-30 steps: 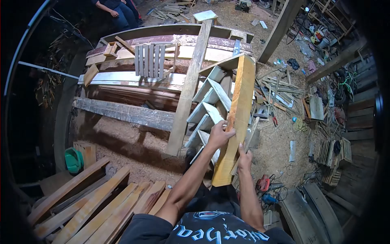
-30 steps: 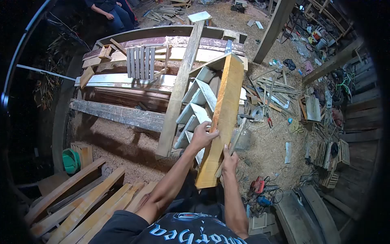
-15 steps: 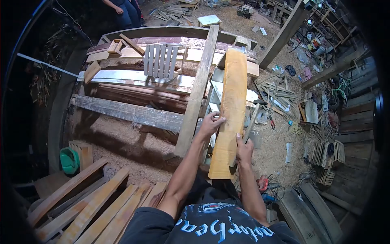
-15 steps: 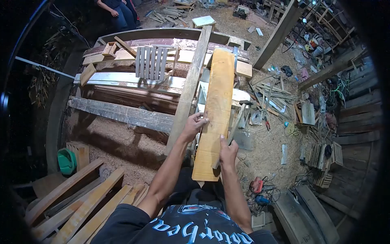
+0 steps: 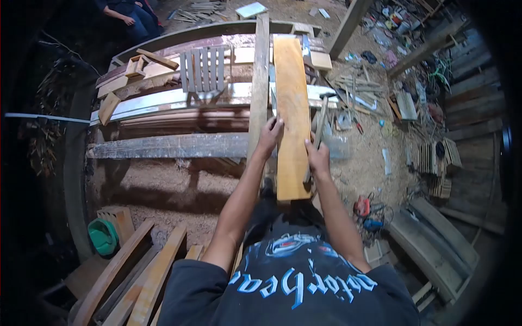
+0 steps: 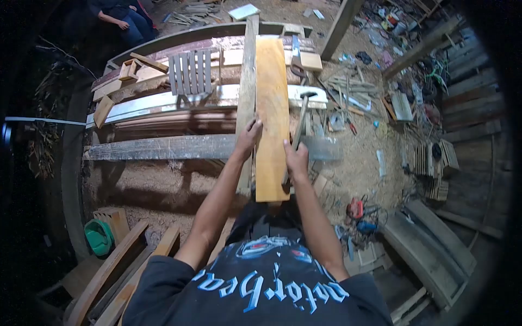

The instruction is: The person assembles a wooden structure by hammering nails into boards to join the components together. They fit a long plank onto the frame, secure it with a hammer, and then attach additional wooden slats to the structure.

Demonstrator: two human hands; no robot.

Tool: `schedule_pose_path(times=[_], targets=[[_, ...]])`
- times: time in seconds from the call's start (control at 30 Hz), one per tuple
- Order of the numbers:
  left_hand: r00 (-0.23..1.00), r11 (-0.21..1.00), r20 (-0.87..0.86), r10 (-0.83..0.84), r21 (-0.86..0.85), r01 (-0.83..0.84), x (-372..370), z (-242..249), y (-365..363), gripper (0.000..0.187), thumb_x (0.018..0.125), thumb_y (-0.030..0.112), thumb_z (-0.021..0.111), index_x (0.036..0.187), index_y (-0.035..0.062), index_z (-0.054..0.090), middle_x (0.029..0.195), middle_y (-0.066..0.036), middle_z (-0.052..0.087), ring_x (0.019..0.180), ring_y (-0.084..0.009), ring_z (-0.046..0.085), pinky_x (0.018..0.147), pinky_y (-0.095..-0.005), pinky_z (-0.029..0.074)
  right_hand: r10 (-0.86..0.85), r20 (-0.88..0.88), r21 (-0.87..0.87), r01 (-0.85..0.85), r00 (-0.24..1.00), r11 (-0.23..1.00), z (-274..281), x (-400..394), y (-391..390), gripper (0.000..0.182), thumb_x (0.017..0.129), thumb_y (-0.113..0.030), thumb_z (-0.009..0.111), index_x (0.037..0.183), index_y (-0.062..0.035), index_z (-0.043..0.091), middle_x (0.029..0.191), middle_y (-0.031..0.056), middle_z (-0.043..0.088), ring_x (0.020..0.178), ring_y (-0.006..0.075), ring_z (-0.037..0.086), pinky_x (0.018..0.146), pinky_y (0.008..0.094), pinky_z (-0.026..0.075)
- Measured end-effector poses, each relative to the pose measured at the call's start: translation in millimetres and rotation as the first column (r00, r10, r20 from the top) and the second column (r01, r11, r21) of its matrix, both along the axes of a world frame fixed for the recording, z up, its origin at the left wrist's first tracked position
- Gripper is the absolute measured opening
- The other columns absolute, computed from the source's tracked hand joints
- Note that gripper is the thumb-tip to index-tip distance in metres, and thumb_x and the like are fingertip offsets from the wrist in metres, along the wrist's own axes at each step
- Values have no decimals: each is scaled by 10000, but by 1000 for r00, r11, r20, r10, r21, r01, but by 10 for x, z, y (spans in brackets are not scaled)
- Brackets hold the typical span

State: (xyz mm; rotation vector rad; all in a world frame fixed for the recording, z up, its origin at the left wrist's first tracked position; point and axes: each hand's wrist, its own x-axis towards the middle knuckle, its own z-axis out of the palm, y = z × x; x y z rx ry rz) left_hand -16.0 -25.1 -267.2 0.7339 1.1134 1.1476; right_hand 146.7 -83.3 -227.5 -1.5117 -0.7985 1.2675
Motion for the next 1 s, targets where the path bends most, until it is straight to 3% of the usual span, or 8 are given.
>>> schedule_pose_path(times=[0.13, 0.33, 0.53, 0.67, 0.77, 0.9, 0.93, 1.0], targets=[[981, 995, -177, 84, 70, -73, 69, 30, -300, 330, 930, 236, 606, 1128, -25, 571, 977, -70, 638, 905, -132, 590, 790, -259, 475, 137, -85, -51, -141, 987, 989, 17, 158, -31, 241, 910, -165, 625, 1032, 43, 623, 915, 67, 668, 776, 139, 603, 713, 298, 495], [1000, 999, -20, -6, -44, 5, 166, 345, -1109, 355, 937, 252, 605, 1160, -23, 568, 1017, -77, 651, 901, -127, 608, 793, -260, 488, 279, -161, -49, -290, 947, 956, -9, 441, -233, 379, 922, -164, 616, 1234, 47, 567, 1059, 83, 653, 934, 114, 594, 803, 289, 502], [995, 985, 36, 89, -154, -82, 178, 175, -1310, 352, 943, 278, 591, 1148, -8, 584, 998, -46, 643, 872, -100, 597, 767, -243, 476, 192, -21, 41, -191, 981, 981, -124, 641, -713, 333, 928, -134, 595, 1195, 61, 565, 1046, 107, 660, 917, 125, 620, 782, 278, 520], [984, 974, 13, 176, -148, -172, 282, 198, -1521, 343, 941, 309, 583, 1120, 16, 596, 1002, -45, 637, 899, -112, 597, 795, -251, 466, 89, -205, 6, -90, 975, 996, -113, 609, -1057, 286, 966, -110, 516, 1190, 67, 521, 1089, 142, 639, 960, 213, 650, 845, 297, 537], [982, 968, 59, 177, -189, -163, 256, 202, -1558, 386, 947, 340, 560, 1154, 15, 570, 1048, -67, 630, 936, -148, 608, 818, -282, 477, 41, -325, 28, -34, 945, 999, -184, 548, -1185, 287, 940, -117, 566, 1165, 60, 562, 1074, 129, 644, 951, 175, 632, 804, 271, 522], [973, 972, 121, 199, -149, -181, 251, 83, -1561, 421, 959, 373, 531, 1150, 3, 592, 1060, -72, 641, 944, -151, 605, 833, -282, 461, 278, -38, -83, -281, 960, 956, -114, 837, -1329, 240, 955, -174, 559, 1056, 44, 577, 885, 91, 651, 640, 112, 606, 554, 247, 494], [971, 972, 122, 208, -134, -192, 284, 139, -1551, 428, 962, 374, 526, 1153, -4, 593, 1060, -75, 644, 941, -155, 608, 831, -285, 463, 250, 45, 23, -251, 967, 968, -140, 874, -1418, 249, 970, -207, 532, 1075, 18, 522, 783, 64, 619, 486, 97, 519, 451, 262, 436], [974, 969, 50, 221, -124, -213, 347, 245, -1532, 441, 968, 373, 516, 1157, -18, 594, 1063, -83, 647, 938, -166, 613, 829, -291, 466, 217, -54, -56, -220, 975, 974, 26, 1035, -1646, 259, 979, -220, 511, 1103, 3, 471, 771, 62, 609, 479, 99, 504, 440, 264, 432]])
